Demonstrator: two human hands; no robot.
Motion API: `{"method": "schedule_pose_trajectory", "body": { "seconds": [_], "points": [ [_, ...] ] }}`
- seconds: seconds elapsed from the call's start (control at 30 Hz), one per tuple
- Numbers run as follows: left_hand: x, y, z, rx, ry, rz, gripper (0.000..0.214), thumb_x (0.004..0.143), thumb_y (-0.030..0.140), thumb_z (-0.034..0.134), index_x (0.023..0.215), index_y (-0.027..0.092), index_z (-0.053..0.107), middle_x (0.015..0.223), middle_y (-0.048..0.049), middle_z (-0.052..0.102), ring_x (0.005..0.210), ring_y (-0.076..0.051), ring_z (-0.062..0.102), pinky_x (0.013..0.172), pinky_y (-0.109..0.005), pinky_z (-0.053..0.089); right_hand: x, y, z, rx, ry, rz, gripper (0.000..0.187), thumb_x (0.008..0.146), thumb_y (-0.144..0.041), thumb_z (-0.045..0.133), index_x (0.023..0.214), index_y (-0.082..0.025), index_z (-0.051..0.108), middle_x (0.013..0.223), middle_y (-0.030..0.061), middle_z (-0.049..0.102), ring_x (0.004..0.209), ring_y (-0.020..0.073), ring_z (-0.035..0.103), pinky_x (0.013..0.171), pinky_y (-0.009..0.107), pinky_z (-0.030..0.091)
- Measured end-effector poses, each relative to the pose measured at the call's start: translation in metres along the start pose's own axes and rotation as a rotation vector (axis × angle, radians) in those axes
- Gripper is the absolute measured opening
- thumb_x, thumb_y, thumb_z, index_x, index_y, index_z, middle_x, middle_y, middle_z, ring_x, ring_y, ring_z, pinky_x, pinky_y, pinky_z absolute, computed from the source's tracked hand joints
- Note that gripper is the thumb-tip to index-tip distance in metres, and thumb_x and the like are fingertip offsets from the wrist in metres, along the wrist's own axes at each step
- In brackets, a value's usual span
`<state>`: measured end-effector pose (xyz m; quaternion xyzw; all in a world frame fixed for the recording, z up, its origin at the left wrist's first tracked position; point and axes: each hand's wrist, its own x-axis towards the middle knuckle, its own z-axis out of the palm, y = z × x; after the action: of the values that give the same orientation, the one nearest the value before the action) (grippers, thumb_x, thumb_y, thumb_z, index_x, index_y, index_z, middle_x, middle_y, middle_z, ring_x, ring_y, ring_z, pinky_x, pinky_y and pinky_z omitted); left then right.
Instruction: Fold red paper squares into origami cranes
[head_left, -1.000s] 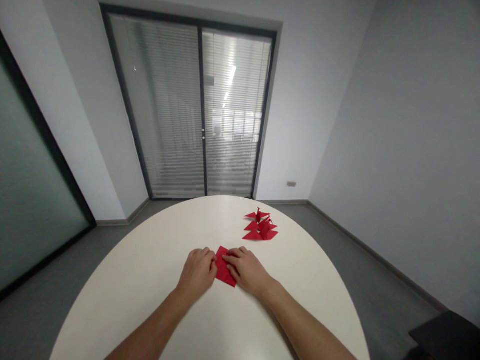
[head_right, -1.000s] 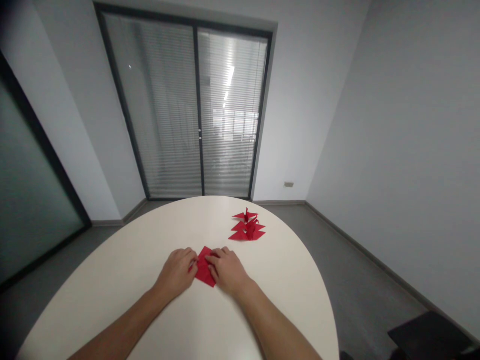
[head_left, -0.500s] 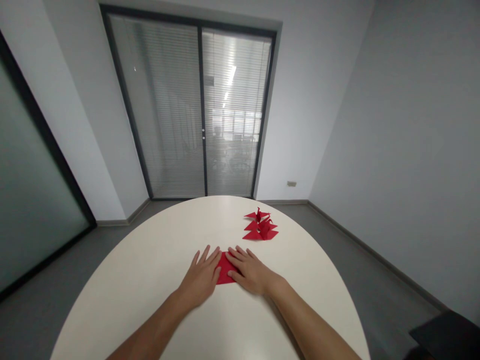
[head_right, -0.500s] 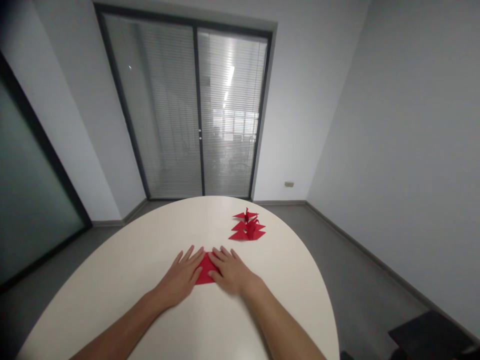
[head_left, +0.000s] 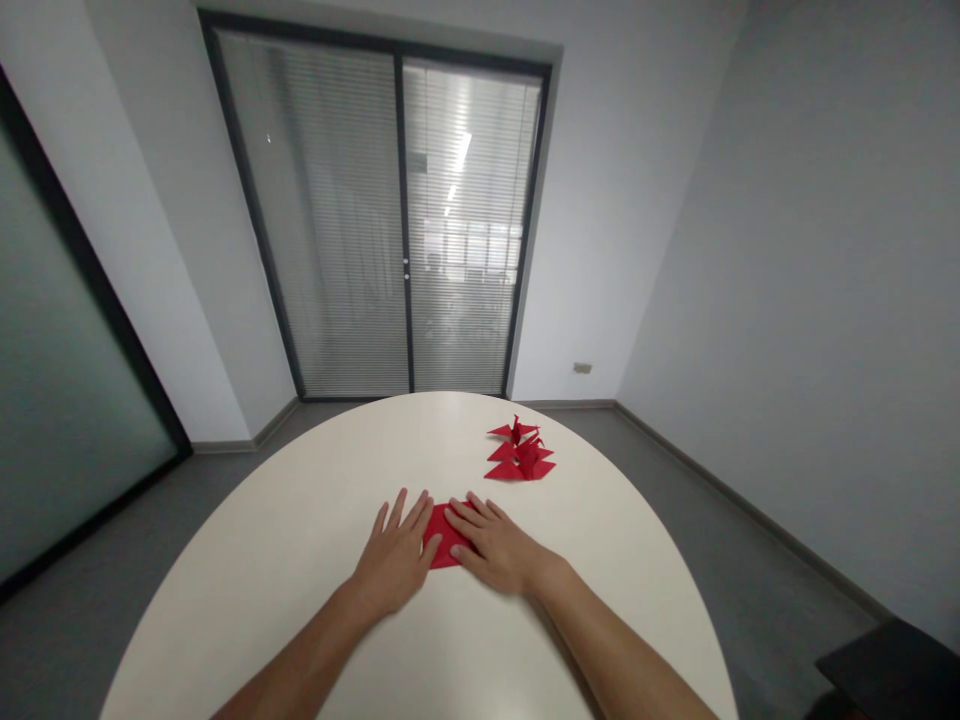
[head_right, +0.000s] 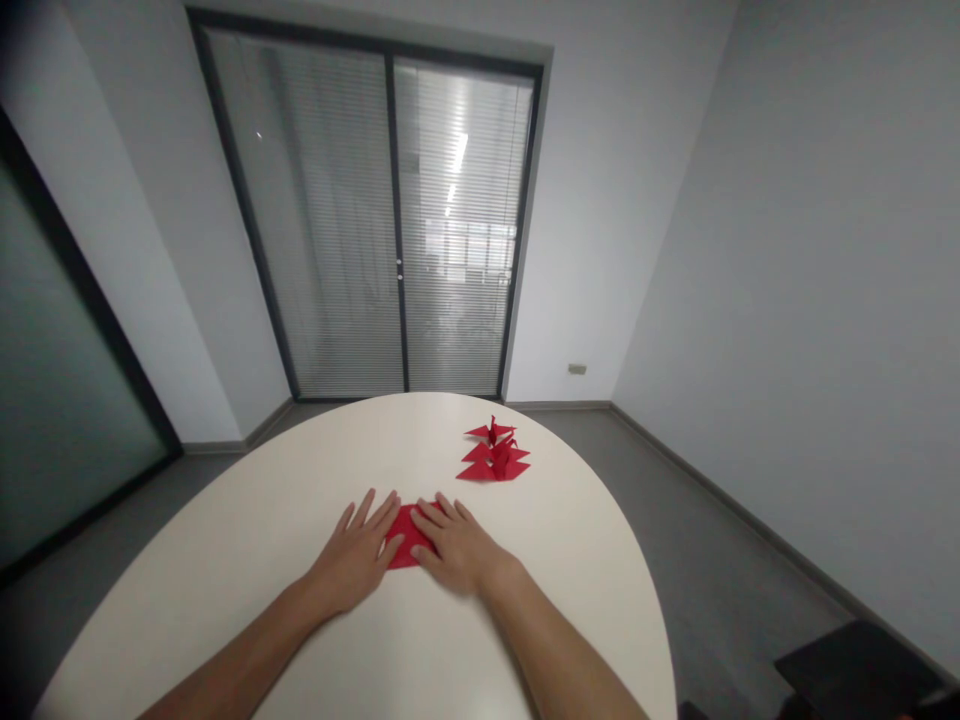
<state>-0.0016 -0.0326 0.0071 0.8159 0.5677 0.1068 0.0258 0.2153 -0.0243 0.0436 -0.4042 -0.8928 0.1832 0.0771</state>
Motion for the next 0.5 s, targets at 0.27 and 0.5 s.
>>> {"method": "schedule_pose_trajectory", "body": {
  "seconds": [0.27,0.5],
  "points": [
    [0.001,0.007,-0.012,0.026,0.184,0.102,0.053,0.096,0.023,0.040,0.148,0.014,0.043,0.159,-0.0119,0.035,0.150,-0.028,0.023,0.122,-0.051,0.017,0.001,0.008,0.003,0.006,0.042,0.030,0.062,0.101,-0.051,0.038,0.156,-0.024,0.030,0.162,0.0094,0.026,0.151,0.0329,0.012,0.121,0.056,0.012],
    [-0.004,0.012,-0.013,-0.104,0.020,0.184,0.051,0.102,0.042,0.035,0.148,0.019,0.044,0.153,-0.0113,0.046,0.144,-0.024,0.038,0.121,-0.053,0.018,0.001,0.012,0.002,0.031,0.043,0.047,0.072,0.099,-0.058,0.039,0.158,-0.020,0.023,0.162,0.0114,0.022,0.152,0.0323,0.011,0.122,0.054,0.011]
  ]
}}
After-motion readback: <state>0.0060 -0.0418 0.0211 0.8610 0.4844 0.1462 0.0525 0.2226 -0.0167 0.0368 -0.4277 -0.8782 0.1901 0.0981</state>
